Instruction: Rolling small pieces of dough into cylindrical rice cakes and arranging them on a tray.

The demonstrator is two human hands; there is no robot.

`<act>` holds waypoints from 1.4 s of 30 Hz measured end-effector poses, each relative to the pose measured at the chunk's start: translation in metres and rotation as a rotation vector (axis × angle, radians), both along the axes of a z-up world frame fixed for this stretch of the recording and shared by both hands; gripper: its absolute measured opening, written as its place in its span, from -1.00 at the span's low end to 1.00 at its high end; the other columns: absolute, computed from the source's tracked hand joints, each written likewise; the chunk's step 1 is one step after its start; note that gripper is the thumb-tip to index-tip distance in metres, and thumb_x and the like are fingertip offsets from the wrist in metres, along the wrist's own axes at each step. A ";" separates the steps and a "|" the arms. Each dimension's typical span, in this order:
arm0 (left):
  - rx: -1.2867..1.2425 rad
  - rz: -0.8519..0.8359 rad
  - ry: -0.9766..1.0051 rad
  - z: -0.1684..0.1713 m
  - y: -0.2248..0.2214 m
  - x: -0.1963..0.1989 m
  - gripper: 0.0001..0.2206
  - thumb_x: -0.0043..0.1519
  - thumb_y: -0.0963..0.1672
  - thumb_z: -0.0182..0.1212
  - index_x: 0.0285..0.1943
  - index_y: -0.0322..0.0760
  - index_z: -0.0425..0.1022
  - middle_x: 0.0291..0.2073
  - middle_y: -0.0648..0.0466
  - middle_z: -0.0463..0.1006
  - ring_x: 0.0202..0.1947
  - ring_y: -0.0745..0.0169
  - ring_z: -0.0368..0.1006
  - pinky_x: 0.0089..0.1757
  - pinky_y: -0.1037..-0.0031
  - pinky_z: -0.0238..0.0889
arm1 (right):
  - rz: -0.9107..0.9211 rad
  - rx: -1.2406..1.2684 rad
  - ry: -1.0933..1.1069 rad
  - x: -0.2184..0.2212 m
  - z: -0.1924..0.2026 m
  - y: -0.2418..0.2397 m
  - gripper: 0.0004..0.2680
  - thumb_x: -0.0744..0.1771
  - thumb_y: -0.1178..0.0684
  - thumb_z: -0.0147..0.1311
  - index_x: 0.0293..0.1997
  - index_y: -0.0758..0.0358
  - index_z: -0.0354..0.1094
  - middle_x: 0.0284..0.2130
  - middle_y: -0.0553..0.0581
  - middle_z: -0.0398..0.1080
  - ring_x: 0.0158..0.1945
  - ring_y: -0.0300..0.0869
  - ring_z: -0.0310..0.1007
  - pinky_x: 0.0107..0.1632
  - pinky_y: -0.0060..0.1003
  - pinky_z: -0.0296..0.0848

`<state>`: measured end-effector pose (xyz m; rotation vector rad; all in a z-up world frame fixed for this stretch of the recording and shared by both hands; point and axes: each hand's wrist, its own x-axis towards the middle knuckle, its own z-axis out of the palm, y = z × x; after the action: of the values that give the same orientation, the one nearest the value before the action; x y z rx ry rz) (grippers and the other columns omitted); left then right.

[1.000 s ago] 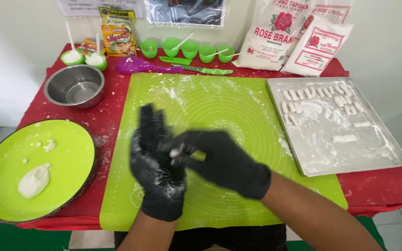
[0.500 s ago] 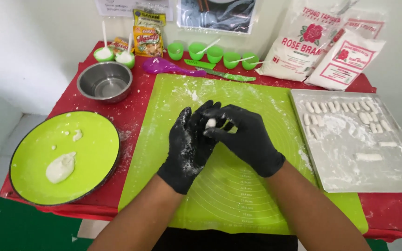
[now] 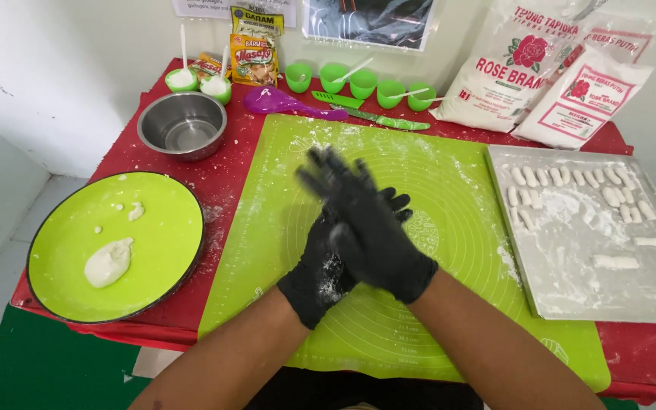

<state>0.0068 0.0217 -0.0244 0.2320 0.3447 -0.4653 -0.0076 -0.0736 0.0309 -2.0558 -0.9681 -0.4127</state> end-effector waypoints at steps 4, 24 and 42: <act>0.001 -0.018 0.028 0.017 -0.001 -0.005 -0.49 0.35 0.17 0.00 0.26 -0.14 0.53 0.19 -0.17 0.54 0.21 -0.25 0.43 0.28 -0.01 0.18 | -0.149 -0.070 0.011 0.009 -0.016 -0.015 -0.56 0.47 -0.09 -0.47 0.58 0.14 -0.02 0.53 0.37 -0.07 0.57 0.31 -0.24 0.49 0.28 -0.37; -0.046 0.038 -0.049 -0.018 0.011 0.020 -0.51 0.35 0.09 0.03 0.25 -0.29 0.55 0.08 -0.21 0.62 0.03 -0.23 0.57 0.05 0.03 0.46 | -0.395 0.386 0.489 0.013 -0.003 -0.032 -0.73 0.26 0.20 0.33 0.06 0.10 0.56 0.00 0.11 0.58 0.03 -0.23 0.56 0.15 -0.22 0.56; -0.136 0.017 -0.135 -0.014 0.010 0.014 -0.63 0.44 -0.03 0.02 0.13 -0.44 0.58 -0.02 -0.38 0.61 -0.07 -0.33 0.61 -0.08 0.05 0.58 | -0.149 0.136 -0.129 -0.011 0.011 -0.019 -0.62 0.47 -0.17 -0.27 0.24 0.29 0.37 0.16 0.34 0.41 0.35 0.25 0.30 0.39 0.18 0.20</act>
<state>0.0207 0.0314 -0.0389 0.1273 0.1821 -0.4524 -0.0184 -0.0931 0.0423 -2.0034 -0.8400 -0.6784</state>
